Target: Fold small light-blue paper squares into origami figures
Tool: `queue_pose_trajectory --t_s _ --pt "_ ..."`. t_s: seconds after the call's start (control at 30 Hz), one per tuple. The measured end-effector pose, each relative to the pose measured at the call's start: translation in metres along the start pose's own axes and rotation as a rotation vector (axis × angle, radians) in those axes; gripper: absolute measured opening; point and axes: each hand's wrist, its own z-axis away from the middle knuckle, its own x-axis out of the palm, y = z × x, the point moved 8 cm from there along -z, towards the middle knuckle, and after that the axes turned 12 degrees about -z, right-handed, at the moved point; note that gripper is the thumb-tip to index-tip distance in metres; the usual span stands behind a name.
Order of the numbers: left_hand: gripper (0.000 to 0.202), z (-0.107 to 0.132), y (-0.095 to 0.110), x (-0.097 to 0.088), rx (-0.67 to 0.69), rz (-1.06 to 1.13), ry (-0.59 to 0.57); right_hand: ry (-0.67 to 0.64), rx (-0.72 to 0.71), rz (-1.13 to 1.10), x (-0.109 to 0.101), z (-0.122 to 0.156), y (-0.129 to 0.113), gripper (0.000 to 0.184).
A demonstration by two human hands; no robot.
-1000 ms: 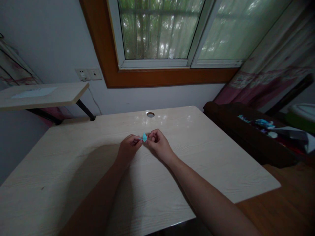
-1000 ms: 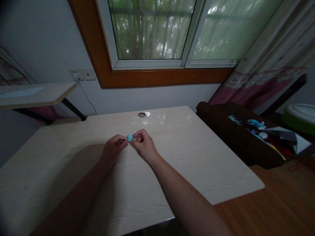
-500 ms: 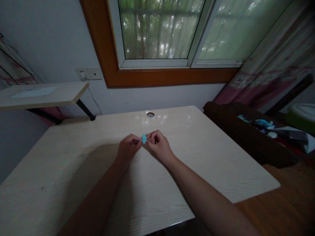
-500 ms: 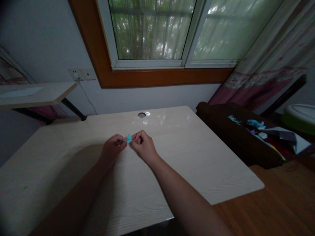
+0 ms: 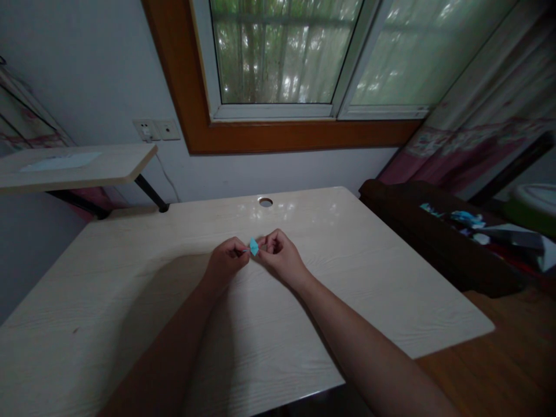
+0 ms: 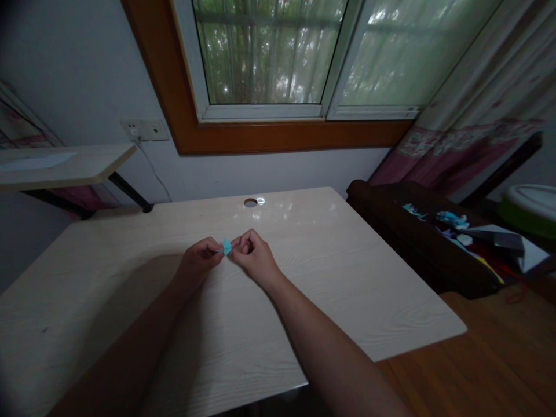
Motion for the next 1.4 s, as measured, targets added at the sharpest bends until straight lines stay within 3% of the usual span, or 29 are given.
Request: queue_pose_trajectory --t_s 0.47,0.8,1.17,1.4 --pt "0.019 0.001 -0.014 0.010 -0.222 0.248 -0.050 0.026 0.113 -0.252 0.000 -0.007 0.019 0.040" --pt "0.019 0.001 -0.022 0.013 -0.261 0.321 -0.047 0.058 0.134 -0.249 0.000 -0.007 0.018 0.044" --pt "0.020 0.001 -0.019 0.014 -0.244 0.355 -0.083 0.008 0.145 -0.283 0.003 -0.006 0.017 0.045" --pt "0.018 0.000 -0.021 0.014 -0.255 0.317 -0.055 0.066 0.103 -0.306 -0.001 -0.007 0.013 0.039"
